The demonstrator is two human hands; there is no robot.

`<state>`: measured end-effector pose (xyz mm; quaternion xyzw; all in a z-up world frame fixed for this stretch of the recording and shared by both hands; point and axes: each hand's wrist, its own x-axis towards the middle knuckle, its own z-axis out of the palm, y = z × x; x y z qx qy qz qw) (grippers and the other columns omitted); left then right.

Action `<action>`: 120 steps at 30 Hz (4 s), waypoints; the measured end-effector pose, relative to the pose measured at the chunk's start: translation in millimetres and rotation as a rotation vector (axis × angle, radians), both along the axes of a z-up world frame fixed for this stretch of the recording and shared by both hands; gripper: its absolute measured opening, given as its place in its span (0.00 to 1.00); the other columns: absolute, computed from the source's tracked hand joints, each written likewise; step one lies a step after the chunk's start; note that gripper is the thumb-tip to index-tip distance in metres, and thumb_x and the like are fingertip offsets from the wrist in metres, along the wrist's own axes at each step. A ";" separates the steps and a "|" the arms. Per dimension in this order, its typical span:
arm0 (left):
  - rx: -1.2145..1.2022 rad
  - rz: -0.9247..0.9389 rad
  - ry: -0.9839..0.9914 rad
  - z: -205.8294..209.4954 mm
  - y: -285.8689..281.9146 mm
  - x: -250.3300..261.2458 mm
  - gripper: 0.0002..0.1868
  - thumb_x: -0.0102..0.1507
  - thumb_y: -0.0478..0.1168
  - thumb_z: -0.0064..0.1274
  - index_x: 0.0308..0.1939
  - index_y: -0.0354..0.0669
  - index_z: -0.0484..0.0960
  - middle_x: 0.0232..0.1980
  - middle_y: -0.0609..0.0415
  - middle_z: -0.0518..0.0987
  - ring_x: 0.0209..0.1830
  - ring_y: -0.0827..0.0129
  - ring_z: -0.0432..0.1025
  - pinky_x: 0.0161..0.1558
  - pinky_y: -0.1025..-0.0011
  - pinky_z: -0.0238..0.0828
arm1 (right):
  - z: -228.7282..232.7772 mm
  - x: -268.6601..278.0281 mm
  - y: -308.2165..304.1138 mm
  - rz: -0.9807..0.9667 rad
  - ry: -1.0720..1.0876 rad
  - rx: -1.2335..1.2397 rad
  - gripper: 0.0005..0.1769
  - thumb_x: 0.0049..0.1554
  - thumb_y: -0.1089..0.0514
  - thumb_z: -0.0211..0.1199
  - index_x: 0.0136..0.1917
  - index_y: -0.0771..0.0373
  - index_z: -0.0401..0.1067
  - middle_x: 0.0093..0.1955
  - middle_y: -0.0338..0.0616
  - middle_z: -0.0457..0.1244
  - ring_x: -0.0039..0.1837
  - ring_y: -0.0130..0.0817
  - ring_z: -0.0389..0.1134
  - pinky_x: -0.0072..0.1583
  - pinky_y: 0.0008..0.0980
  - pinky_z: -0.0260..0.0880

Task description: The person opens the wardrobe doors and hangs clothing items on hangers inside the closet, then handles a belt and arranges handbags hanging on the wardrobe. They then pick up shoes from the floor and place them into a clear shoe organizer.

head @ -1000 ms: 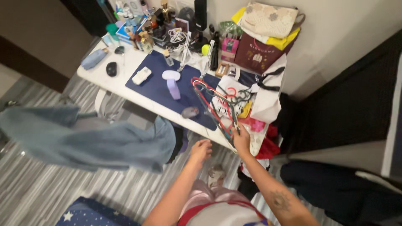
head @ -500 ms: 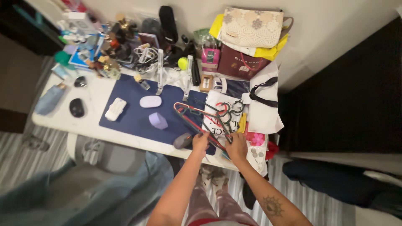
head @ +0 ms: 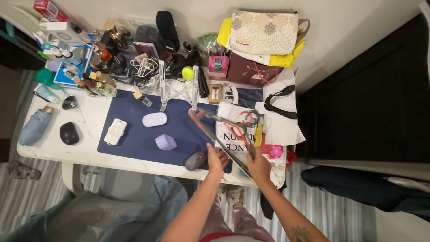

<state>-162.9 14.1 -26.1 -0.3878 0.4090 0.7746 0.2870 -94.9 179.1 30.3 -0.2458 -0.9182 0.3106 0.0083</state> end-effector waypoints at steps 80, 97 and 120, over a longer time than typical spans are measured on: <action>0.003 -0.078 0.074 104.7 218.3 520.5 0.31 0.68 0.67 0.43 0.23 0.48 0.62 0.15 0.60 0.57 0.12 0.71 0.54 0.16 0.69 0.54 | 170.5 630.7 148.8 -0.353 -0.095 -0.500 0.26 0.51 0.38 0.70 0.34 0.65 0.73 0.27 0.41 0.66 0.31 0.29 0.66 0.36 0.34 0.65; 0.299 -0.349 0.361 121.6 445.5 512.0 0.11 0.67 0.45 0.54 0.45 0.40 0.77 0.38 0.50 0.80 0.37 0.61 0.78 0.38 0.58 0.75 | 200.1 660.3 471.8 -0.295 -0.240 0.244 0.33 0.53 0.25 0.58 0.43 0.58 0.76 0.37 0.56 0.69 0.44 0.57 0.71 0.47 0.54 0.70; 0.338 -0.301 0.354 135.4 673.8 360.4 0.12 0.69 0.44 0.47 0.46 0.38 0.77 0.41 0.46 0.84 0.41 0.56 0.80 0.46 0.52 0.77 | 321.4 474.0 689.9 -0.015 -0.169 0.615 0.32 0.56 0.26 0.58 0.43 0.59 0.74 0.34 0.53 0.69 0.42 0.57 0.72 0.45 0.52 0.72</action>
